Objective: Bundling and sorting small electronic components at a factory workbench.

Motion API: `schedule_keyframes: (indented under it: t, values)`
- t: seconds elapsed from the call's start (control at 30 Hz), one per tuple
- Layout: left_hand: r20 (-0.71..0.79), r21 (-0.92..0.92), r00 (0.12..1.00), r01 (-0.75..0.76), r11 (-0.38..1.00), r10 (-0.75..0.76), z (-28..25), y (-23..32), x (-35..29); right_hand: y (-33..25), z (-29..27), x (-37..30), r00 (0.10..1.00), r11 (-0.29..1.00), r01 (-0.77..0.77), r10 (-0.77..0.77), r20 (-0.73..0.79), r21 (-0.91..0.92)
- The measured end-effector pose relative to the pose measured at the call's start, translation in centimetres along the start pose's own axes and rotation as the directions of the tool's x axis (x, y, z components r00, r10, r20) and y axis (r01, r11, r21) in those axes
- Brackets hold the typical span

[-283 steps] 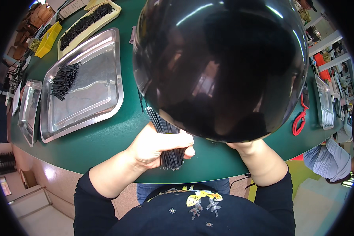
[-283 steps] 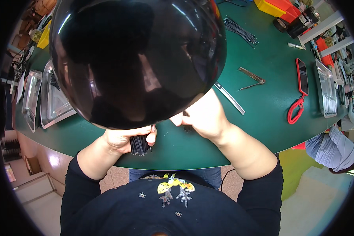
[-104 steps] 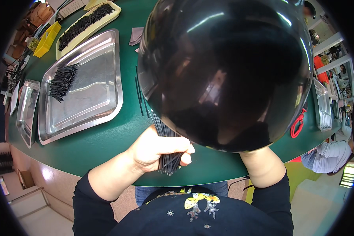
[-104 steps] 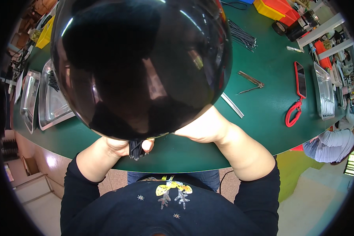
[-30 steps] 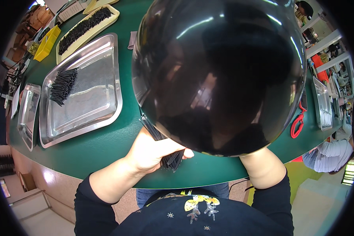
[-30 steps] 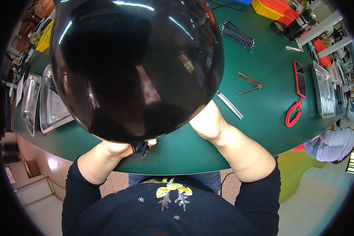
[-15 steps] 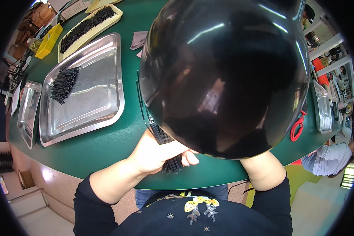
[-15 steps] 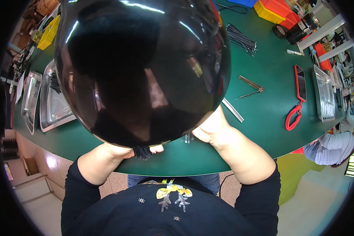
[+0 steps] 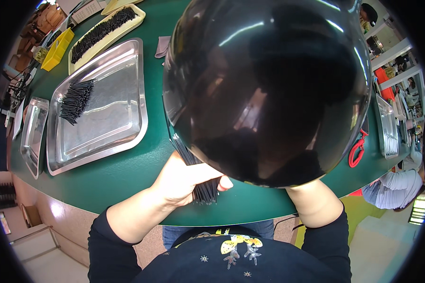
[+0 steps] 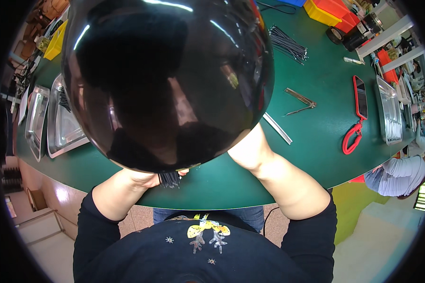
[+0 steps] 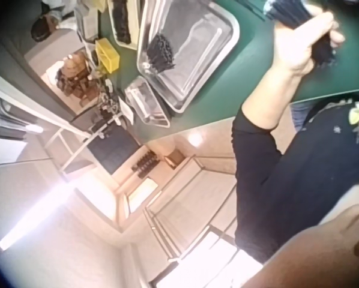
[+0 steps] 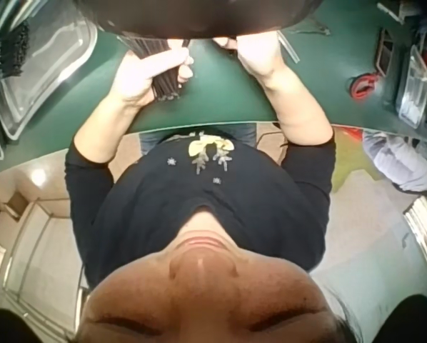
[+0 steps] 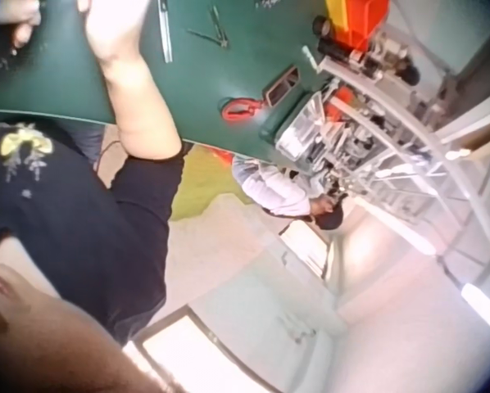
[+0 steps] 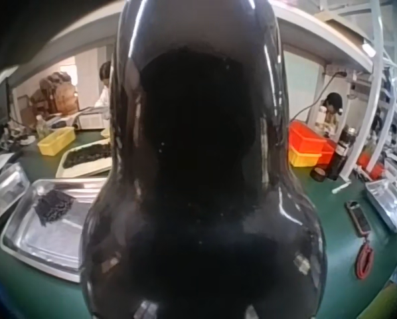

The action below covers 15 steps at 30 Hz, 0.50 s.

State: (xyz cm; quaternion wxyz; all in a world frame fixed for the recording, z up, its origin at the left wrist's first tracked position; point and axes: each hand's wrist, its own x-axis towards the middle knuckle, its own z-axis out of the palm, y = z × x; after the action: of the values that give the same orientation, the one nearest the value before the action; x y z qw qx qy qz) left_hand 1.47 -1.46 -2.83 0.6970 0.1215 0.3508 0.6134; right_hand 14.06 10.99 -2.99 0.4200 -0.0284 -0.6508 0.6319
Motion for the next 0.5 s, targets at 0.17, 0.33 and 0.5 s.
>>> schedule_keyframes:
  t: [0.17,0.33,0.5]
  values:
    - [0.054,-0.044,0.998,0.013,0.999,-0.01,-0.4,-0.3,0.2,-0.1,-0.8,0.2,0.998,0.999,0.04,-0.041,-0.037,-0.02]
    - [0.115,-0.171,0.993,0.05,0.984,-0.031,-0.2,-0.1,0.1,0.2,-0.4,0.6,0.994,0.996,0.082,-0.084,-0.069,-0.039]
    - [0.007,-0.014,0.996,-0.089,0.996,0.089,0.3,-0.3,0.2,0.1,-0.3,0.0,0.987,0.991,0.119,-0.125,-0.103,-0.06]
